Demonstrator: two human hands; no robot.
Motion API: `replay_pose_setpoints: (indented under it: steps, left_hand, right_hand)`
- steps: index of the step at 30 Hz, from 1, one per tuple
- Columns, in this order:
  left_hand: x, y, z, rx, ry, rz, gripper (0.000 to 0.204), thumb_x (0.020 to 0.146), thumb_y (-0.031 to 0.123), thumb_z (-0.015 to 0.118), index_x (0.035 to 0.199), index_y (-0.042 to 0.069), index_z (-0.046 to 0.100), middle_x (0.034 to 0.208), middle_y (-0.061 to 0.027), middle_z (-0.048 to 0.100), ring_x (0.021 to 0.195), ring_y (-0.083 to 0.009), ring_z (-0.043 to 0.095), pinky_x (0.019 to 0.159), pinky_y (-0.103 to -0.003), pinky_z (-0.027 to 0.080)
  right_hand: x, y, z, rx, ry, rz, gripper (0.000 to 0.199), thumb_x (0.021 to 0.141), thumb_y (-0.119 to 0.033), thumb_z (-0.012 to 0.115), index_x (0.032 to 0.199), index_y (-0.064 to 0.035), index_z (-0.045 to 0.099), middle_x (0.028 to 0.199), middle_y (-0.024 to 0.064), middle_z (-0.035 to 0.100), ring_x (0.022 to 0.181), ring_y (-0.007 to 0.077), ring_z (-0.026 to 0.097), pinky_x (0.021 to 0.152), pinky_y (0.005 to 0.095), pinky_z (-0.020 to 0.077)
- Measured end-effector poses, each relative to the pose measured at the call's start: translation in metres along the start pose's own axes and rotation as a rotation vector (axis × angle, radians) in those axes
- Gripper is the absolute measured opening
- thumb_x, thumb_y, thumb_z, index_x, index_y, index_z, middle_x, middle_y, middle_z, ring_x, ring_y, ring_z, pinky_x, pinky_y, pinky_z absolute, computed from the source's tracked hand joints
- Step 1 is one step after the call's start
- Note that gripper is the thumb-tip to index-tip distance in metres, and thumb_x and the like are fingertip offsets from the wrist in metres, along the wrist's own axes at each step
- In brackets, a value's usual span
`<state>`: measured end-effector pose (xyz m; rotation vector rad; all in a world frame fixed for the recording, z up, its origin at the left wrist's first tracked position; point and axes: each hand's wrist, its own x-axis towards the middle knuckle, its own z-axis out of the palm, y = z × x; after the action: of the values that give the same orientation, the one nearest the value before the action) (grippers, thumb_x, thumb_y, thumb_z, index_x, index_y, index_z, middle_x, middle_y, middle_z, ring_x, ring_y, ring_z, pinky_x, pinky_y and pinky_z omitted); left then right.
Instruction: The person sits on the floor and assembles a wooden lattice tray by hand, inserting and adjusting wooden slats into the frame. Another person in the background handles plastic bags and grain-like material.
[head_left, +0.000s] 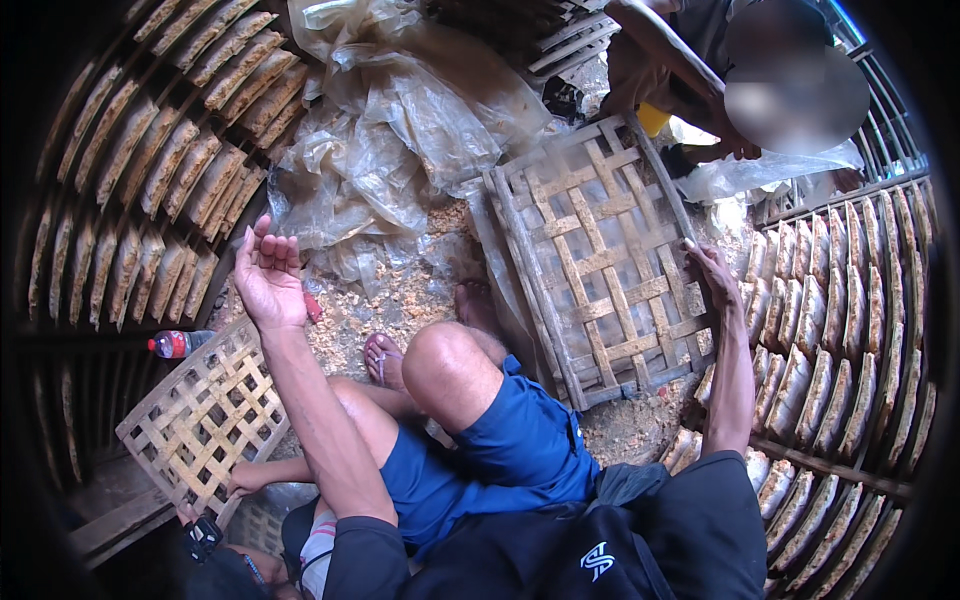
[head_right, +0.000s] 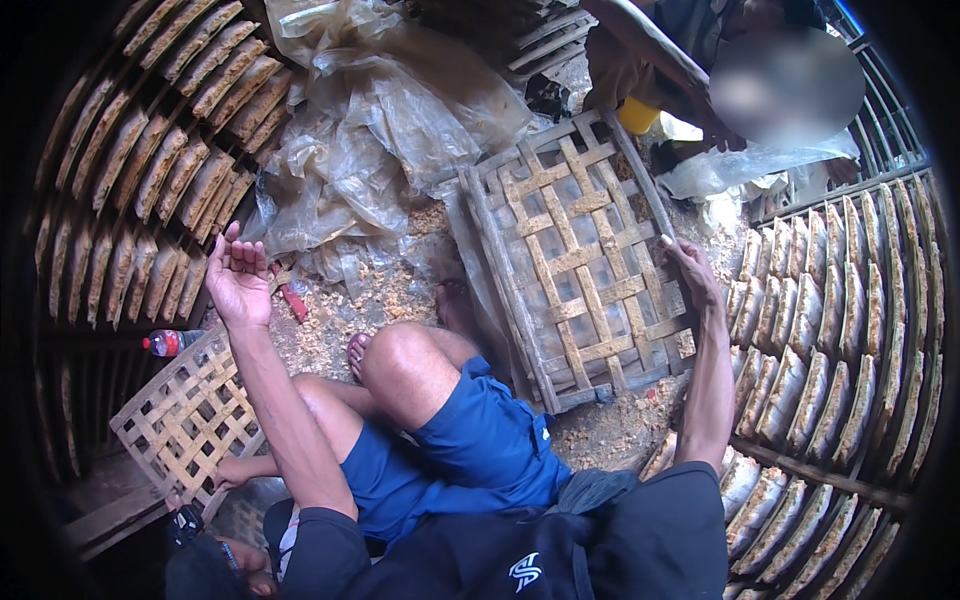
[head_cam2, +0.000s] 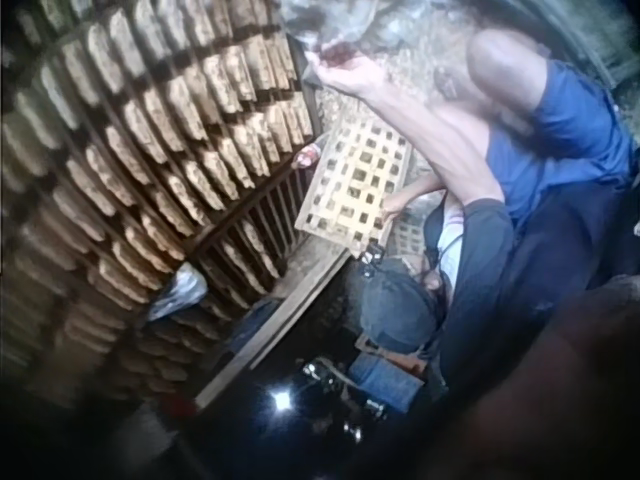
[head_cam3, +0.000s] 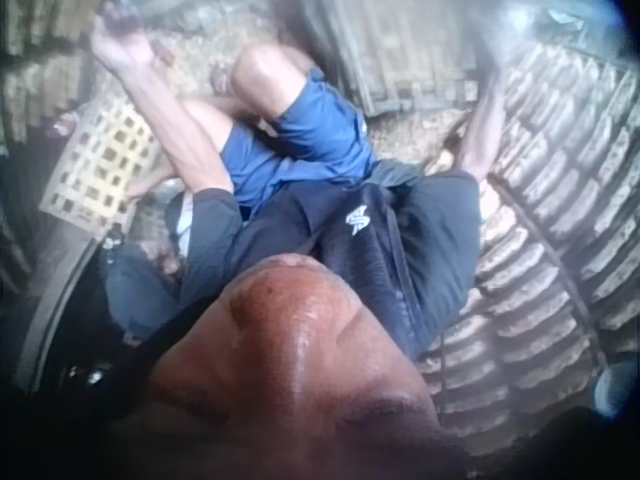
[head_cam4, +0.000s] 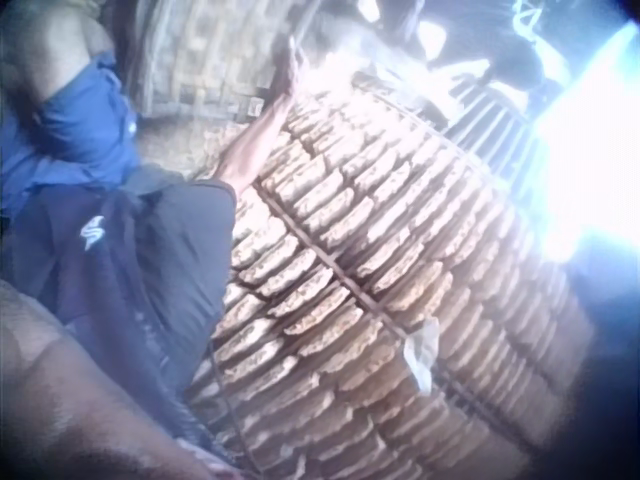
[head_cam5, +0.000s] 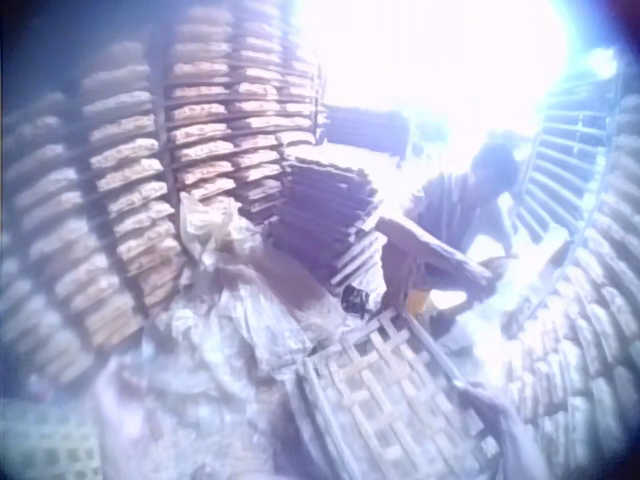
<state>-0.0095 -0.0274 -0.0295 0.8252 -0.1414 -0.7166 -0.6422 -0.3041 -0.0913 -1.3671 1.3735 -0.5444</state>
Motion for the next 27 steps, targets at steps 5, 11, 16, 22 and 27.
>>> replay_pose_setpoints:
  steps: [5, 11, 16, 22, 27]
  left_hand:
    - [0.001, -0.005, 0.002, 0.014, 0.004, -0.015, 0.032, 0.102, 0.026, 0.063, 0.119, -0.001, 0.068, 0.08, -0.0019, 0.07, 0.074, -0.0119, 0.069, 0.083, -0.033, 0.063]
    - [-0.001, -0.002, 0.0, 0.04, 0.008, -0.001, 0.032, 0.102, 0.026, 0.063, 0.119, 0.0, 0.068, 0.082, -0.0007, 0.068, 0.076, -0.0112, 0.068, 0.085, -0.033, 0.063]
    - [0.001, -0.001, 0.0, 0.055, 0.02, -0.011, 0.032, 0.102, 0.027, 0.064, 0.119, 0.0, 0.068, 0.083, -0.0003, 0.067, 0.077, -0.0107, 0.067, 0.086, -0.032, 0.062]
    - [0.002, -0.008, 0.002, 0.052, 0.024, -0.038, 0.032, 0.101, 0.025, 0.064, 0.121, 0.0, 0.067, 0.083, -0.0009, 0.066, 0.078, -0.0114, 0.066, 0.087, -0.032, 0.062]
    - [-0.002, 0.007, -0.004, 0.086, 0.028, 0.019, 0.033, 0.101, 0.024, 0.064, 0.122, -0.001, 0.067, 0.083, -0.001, 0.066, 0.079, -0.0115, 0.067, 0.089, -0.032, 0.061]
  right_hand:
    - [0.013, 0.021, -0.008, 0.015, -0.057, 0.052, 0.035, 0.098, -0.044, 0.07, 0.108, -0.0099, 0.073, 0.08, -0.0045, 0.065, 0.066, 0.0042, 0.057, 0.059, 0.0221, 0.0447]
    - [0.023, 0.036, -0.009, 0.061, -0.092, 0.071, 0.035, 0.098, -0.043, 0.07, 0.112, -0.0107, 0.074, 0.081, -0.0071, 0.064, 0.072, 0.0014, 0.056, 0.066, 0.0172, 0.0424]
    - [0.034, 0.055, -0.011, -0.201, 0.01, -0.012, 0.045, 0.098, -0.045, 0.07, 0.12, -0.0056, 0.073, 0.099, 0.0005, 0.073, 0.087, 0.0118, 0.066, 0.081, 0.0271, 0.0496]
    - [0.026, 0.118, -0.027, -0.547, 0.352, -0.03, 0.05, 0.096, -0.046, 0.069, 0.118, -0.0017, 0.074, 0.107, 0.016, 0.077, 0.101, 0.0244, 0.073, 0.094, 0.0377, 0.0535]
    - [-0.012, 0.124, 0.047, -0.573, 0.43, 0.025, 0.035, 0.096, -0.03, 0.065, 0.114, -0.0023, 0.076, 0.102, 0.016, 0.078, 0.095, 0.0246, 0.074, 0.089, 0.0371, 0.0557]
